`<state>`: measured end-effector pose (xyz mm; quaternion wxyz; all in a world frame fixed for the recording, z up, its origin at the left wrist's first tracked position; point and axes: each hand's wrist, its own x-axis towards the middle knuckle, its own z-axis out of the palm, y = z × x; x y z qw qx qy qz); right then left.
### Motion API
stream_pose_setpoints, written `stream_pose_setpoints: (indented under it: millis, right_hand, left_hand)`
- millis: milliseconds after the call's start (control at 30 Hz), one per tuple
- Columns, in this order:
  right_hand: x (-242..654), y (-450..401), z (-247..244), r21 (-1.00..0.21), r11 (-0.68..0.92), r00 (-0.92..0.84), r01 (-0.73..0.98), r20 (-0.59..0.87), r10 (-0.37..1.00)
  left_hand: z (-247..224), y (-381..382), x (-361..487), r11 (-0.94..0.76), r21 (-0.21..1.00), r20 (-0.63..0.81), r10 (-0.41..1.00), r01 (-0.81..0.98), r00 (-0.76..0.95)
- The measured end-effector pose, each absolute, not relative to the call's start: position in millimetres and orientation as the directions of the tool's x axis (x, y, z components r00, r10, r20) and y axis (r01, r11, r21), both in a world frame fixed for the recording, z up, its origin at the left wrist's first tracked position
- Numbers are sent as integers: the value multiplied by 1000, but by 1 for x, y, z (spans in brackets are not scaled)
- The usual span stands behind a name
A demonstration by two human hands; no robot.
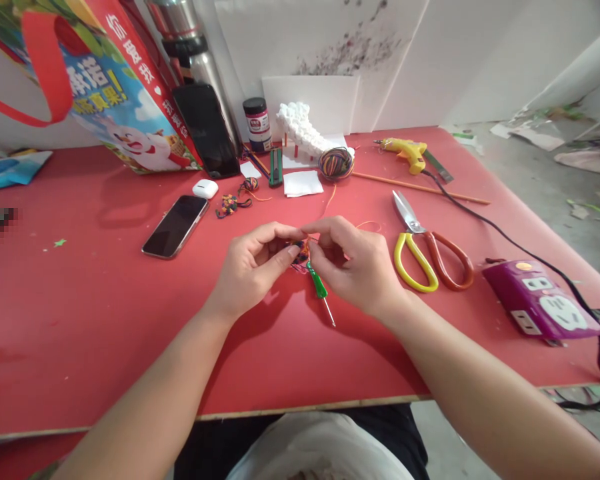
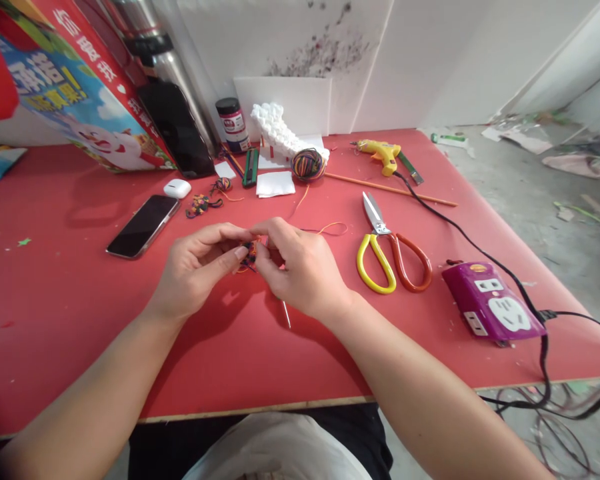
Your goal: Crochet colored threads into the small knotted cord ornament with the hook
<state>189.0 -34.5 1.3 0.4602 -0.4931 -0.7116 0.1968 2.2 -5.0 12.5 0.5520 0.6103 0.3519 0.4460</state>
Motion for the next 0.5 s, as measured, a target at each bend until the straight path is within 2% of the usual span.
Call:
stream_pose_setpoints:
  millis: [300,500]
  right_hand:
    - [186,-33,3,-874,318,-22,368,334,942]
    - [186,-33,6,-875,311,4,372,337,942]
  left_hand:
    - [13,-5,2,-129,989,146,931,-71,334]
    - [11,-4,2,-31,992,73,939,-126,337]
